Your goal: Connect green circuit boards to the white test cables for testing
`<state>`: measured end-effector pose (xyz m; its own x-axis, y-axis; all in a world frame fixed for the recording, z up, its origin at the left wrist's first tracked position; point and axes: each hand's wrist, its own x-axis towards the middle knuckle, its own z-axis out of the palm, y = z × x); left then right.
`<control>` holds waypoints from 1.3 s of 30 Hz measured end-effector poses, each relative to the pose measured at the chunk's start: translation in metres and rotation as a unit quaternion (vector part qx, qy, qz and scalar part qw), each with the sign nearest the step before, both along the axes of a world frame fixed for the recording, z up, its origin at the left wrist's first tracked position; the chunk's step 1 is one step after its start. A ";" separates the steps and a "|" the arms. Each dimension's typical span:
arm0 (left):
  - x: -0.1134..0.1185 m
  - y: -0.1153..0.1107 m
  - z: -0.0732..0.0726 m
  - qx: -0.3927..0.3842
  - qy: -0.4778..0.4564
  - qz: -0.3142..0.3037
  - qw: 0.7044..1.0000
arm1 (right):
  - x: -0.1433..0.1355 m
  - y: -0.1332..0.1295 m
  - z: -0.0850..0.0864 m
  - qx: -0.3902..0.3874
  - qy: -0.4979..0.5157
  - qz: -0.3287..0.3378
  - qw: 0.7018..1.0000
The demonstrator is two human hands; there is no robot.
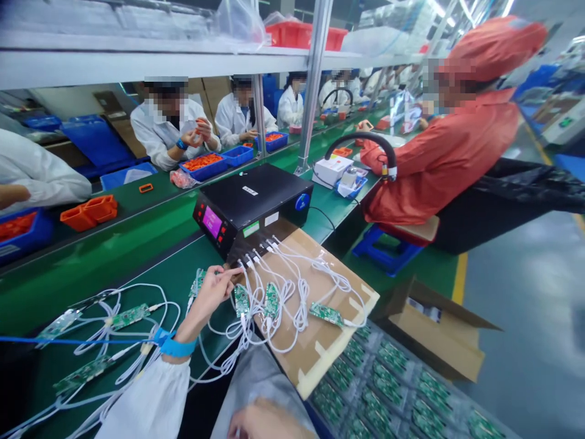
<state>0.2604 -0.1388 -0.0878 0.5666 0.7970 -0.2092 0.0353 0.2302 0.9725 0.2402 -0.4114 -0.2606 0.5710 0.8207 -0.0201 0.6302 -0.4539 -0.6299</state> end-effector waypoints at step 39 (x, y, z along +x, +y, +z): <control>-0.031 0.008 0.007 0.072 0.094 0.028 0.993 | 0.152 0.171 0.201 -0.154 -0.131 0.083 0.976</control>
